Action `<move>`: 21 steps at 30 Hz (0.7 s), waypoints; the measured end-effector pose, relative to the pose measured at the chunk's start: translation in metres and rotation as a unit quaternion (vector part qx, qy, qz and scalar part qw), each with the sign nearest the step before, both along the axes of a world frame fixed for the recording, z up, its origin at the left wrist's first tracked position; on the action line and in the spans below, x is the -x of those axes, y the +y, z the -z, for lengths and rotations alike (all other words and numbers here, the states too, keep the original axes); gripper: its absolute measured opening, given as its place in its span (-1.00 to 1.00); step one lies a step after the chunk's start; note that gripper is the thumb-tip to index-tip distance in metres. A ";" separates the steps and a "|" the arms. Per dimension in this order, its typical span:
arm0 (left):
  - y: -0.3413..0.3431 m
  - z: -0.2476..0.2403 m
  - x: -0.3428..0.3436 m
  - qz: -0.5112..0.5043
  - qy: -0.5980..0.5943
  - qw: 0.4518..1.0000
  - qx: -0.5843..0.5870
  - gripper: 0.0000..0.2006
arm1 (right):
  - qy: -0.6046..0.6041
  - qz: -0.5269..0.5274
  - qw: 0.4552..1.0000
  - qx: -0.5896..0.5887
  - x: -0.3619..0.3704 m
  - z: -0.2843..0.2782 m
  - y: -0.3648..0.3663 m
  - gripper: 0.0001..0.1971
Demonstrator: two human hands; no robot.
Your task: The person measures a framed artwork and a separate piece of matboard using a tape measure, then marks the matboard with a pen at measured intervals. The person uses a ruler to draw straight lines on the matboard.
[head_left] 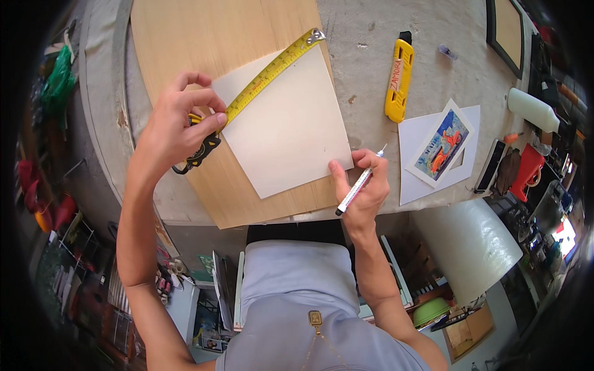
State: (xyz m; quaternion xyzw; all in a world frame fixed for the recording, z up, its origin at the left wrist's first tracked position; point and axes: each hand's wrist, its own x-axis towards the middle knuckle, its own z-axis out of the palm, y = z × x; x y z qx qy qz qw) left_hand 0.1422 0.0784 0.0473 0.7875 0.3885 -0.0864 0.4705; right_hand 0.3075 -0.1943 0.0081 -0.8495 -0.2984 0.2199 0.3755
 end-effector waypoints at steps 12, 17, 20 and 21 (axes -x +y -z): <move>-0.047 -0.015 0.073 -0.231 -0.057 0.910 0.338 -0.86 | 0.093 -0.019 0.981 -0.171 -0.075 0.021 0.110 -0.63; -0.079 -0.005 0.076 -0.228 -0.074 0.932 0.271 -0.87 | 0.002 -0.123 0.981 -0.149 -0.076 0.026 0.145 -0.66; -0.085 -0.010 0.073 -0.190 -0.053 0.967 0.164 -0.87 | -0.046 -0.134 0.974 -0.178 -0.077 0.028 0.143 -0.66; -0.085 -0.015 0.072 -0.188 -0.045 0.973 0.126 -0.88 | -0.064 -0.121 0.970 -0.203 -0.078 0.032 0.140 -0.66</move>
